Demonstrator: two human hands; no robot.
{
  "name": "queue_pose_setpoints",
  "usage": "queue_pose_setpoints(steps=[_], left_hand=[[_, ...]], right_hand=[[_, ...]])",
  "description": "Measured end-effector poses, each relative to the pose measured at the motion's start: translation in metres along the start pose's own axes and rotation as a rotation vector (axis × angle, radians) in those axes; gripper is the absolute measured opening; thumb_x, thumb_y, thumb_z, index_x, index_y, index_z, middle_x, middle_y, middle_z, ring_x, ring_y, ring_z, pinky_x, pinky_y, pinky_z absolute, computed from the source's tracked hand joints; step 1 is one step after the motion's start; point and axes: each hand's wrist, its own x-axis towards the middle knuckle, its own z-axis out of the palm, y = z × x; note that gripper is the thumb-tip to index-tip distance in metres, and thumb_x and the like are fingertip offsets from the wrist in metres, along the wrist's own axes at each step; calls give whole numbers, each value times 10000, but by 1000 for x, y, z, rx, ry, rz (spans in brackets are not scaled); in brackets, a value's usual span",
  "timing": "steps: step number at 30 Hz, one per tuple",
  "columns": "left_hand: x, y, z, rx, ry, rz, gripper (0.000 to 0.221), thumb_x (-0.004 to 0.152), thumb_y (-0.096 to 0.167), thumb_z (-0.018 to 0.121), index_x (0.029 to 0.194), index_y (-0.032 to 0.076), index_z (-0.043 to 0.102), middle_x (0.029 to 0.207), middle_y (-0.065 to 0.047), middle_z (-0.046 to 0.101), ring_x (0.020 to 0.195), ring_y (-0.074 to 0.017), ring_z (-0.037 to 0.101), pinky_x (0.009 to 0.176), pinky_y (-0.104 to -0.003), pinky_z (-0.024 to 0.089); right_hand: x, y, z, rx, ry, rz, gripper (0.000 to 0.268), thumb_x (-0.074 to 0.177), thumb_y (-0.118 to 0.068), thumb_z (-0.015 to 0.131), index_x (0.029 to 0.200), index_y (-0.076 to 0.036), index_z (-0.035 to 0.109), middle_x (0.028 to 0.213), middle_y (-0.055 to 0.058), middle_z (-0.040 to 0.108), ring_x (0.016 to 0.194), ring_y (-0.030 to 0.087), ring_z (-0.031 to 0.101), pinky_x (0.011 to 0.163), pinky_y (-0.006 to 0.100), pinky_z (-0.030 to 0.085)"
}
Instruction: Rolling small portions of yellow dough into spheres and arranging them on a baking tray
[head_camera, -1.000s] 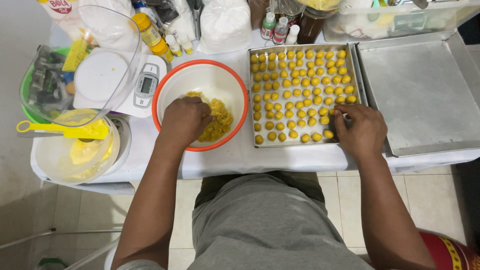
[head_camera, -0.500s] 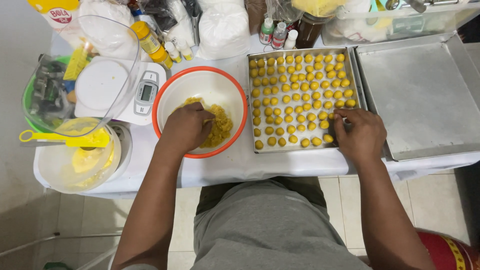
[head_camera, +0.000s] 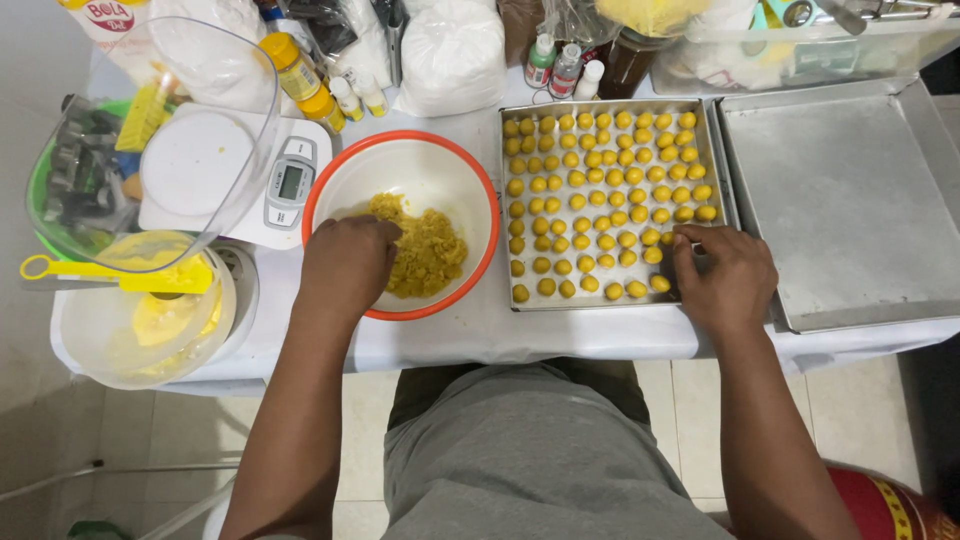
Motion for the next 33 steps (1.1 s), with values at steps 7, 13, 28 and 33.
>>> queue_pose_setpoints(steps=[7, 13, 28, 33], left_hand=[[-5, 3, -18, 8, 60, 0, 216, 954, 198, 625, 1059, 247, 807, 923, -33, 748, 918, -271, 758, 859, -400, 554], [-6, 1, -14, 122, 15, -88, 199, 945, 291, 620, 952, 298, 819, 861, -1, 734, 869, -241, 752, 880, -397, 507], [2, -4, -10, 157, 33, -69, 187, 847, 144, 648, 988, 169, 769, 825, -88, 715, 751, -381, 755, 705, -485, 575], [5, -9, -9, 137, -41, -109, 330, 804, 337, 650, 1104, 206, 686, 908, -66, 666, 734, -362, 692, 609, -465, 544]], right_hand=[[-1, -3, 0, 19, 5, 12, 136, 933, -130, 841, 1051, -195, 831, 831, 26, 707, 848, 270, 710, 862, 384, 507], [-1, -5, -4, 28, -7, 28, 119, 958, -126, 834, 1064, -178, 828, 856, 26, 722, 860, 274, 713, 862, 388, 499], [-3, 1, 1, 53, 17, -6, 118, 941, -131, 851, 1049, -175, 837, 817, 36, 701, 833, 279, 705, 848, 388, 512], [-2, -1, 0, 30, -45, 0, 175, 1094, -192, 695, 1156, -101, 831, 1113, 62, 802, 985, 261, 723, 900, 411, 499]])
